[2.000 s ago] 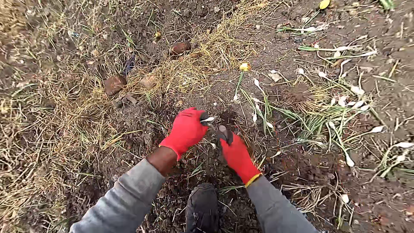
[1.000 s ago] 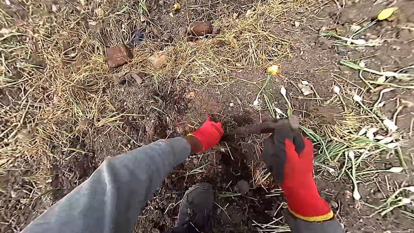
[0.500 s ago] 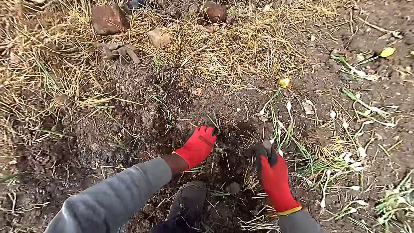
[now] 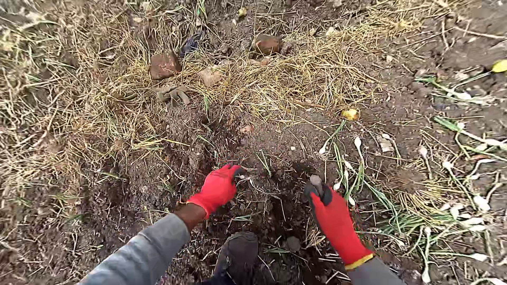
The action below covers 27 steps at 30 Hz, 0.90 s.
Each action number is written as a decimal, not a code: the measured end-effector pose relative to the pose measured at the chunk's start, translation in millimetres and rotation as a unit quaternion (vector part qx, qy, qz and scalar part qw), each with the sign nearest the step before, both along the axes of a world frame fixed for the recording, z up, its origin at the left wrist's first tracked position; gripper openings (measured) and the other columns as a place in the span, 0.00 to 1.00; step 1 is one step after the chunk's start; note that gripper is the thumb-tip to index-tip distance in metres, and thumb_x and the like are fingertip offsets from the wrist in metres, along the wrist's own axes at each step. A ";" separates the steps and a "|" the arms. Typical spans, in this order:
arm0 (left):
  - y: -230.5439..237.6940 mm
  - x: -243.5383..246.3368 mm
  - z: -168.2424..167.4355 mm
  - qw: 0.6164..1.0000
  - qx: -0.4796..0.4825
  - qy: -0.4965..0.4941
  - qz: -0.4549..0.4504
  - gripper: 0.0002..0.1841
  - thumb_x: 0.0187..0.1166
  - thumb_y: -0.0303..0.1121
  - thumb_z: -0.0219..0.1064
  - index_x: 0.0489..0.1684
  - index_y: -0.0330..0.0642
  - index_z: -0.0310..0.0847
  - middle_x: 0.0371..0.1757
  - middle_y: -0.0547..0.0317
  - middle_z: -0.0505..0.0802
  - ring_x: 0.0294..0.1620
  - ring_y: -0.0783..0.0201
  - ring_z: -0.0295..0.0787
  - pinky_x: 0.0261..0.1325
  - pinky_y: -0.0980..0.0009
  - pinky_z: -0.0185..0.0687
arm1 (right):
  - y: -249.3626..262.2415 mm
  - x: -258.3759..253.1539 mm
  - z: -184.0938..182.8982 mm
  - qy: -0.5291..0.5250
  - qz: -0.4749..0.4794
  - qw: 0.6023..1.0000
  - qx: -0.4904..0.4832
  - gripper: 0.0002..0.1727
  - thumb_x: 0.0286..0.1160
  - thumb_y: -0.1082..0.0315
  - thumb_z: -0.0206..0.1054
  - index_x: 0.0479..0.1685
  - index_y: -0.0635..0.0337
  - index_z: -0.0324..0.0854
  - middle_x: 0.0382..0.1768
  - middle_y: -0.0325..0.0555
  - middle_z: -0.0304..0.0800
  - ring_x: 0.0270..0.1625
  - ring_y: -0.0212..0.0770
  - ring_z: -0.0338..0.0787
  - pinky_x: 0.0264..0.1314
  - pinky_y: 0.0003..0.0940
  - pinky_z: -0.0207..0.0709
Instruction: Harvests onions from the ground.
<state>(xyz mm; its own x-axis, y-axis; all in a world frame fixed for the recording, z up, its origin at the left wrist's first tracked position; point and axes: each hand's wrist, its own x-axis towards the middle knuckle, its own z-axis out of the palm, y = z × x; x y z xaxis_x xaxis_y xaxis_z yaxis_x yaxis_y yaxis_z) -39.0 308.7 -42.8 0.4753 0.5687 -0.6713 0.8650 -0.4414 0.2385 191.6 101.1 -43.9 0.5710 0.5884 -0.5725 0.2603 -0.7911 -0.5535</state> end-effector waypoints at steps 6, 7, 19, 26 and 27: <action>-13.4 0.6 -2.4 0.988 -0.061 0.128 -0.058 0.24 0.81 0.36 0.64 0.78 0.49 0.80 0.69 0.45 0.89 0.72 0.44 0.85 0.73 0.39 0.78 | -1.6 1.9 0.2 0.025 -0.011 1.000 -0.009 0.28 0.83 0.47 0.62 0.71 0.58 0.80 0.46 0.56 0.92 0.49 0.55 0.92 0.54 0.63 0.82; -13.2 -1.5 -1.0 0.986 -0.070 0.141 -0.061 0.25 0.82 0.39 0.64 0.79 0.49 0.78 0.70 0.45 0.88 0.73 0.45 0.85 0.74 0.40 0.77 | -2.1 1.9 0.3 0.032 -0.012 0.999 -0.009 0.28 0.83 0.47 0.62 0.72 0.58 0.79 0.46 0.56 0.92 0.48 0.55 0.92 0.53 0.63 0.82; -19.1 -16.6 -11.6 0.997 0.032 0.052 0.038 0.17 0.78 0.45 0.72 0.63 0.56 0.89 0.50 0.52 0.97 0.55 0.46 0.94 0.59 0.35 0.84 | -7.3 4.3 -3.3 0.025 -0.009 0.999 0.037 0.26 0.82 0.45 0.59 0.62 0.57 0.83 0.35 0.48 0.88 0.37 0.46 0.89 0.41 0.56 0.82; -32.7 9.6 -31.3 0.997 -0.015 0.074 0.028 0.17 0.82 0.38 0.67 0.66 0.48 0.86 0.57 0.45 0.94 0.61 0.41 0.91 0.61 0.36 0.84 | 21.6 16.5 36.9 0.079 0.003 0.996 0.045 0.24 0.83 0.46 0.57 0.61 0.56 0.82 0.29 0.46 0.84 0.26 0.43 0.84 0.28 0.49 0.80; -33.5 7.4 -31.5 0.998 -0.016 0.062 0.027 0.18 0.82 0.38 0.67 0.68 0.48 0.85 0.60 0.44 0.93 0.63 0.41 0.90 0.63 0.37 0.83 | 34.3 23.8 57.5 0.103 -0.007 0.991 0.091 0.22 0.84 0.46 0.56 0.58 0.52 0.83 0.24 0.43 0.81 0.19 0.40 0.80 0.21 0.43 0.78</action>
